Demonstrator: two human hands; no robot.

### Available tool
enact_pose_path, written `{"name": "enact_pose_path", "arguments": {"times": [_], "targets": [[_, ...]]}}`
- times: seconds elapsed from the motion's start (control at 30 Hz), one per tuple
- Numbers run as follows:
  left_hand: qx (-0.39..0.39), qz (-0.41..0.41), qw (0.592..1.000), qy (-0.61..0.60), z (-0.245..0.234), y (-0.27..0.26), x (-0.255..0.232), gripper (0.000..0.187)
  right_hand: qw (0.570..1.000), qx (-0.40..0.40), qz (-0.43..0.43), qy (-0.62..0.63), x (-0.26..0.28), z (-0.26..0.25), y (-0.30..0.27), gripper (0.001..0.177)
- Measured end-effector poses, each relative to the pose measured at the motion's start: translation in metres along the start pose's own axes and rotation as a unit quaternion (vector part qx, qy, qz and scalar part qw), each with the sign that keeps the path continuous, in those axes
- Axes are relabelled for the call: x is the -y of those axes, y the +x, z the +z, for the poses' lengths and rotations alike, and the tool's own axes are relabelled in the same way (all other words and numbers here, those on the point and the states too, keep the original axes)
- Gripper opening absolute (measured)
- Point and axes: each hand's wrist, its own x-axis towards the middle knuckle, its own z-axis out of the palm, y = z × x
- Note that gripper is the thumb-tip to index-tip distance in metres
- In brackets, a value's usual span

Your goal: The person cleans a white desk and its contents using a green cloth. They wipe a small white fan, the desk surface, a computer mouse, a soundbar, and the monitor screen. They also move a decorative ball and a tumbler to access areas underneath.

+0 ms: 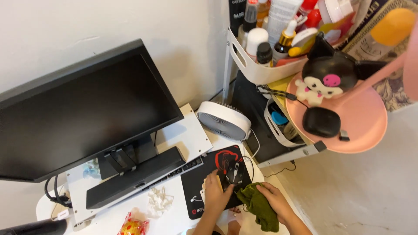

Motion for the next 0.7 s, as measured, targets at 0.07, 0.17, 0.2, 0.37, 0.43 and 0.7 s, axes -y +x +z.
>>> {"name": "enact_pose_path", "arguments": {"times": [0.07, 0.17, 0.2, 0.37, 0.43, 0.7], "targets": [[0.015, -0.046, 0.998, 0.041, 0.014, 0.001, -0.013, 0.088, 1.0, -0.011, -0.012, 0.006, 0.0, -0.003, -0.007, 0.031], [0.056, -0.115, 0.964, 0.231, 0.046, 0.012, -0.015, 0.114, 0.999, -0.032, -0.008, 0.018, -0.006, -0.008, -0.013, 0.031], [0.057, -0.114, 0.964, 0.232, 0.049, 0.015, -0.011, 0.114, 0.999, -0.033, -0.009, 0.02, -0.007, -0.01, -0.016, 0.031], [-0.017, -0.055, 0.988, 0.146, 0.045, 0.016, 0.007, 0.061, 0.999, -0.035, -0.034, -0.012, -0.02, -0.018, -0.027, 0.058], [-0.033, -0.06, 0.994, 0.089, 0.023, 0.006, 0.009, 0.059, 0.993, 0.005, -0.07, -0.1, -0.04, -0.025, -0.008, 0.061], [0.103, -0.201, 0.958, -0.175, -0.063, -0.023, -0.025, 0.071, 0.752, 0.131, -0.542, -0.35, -0.041, 0.044, 0.062, 0.037]]}}
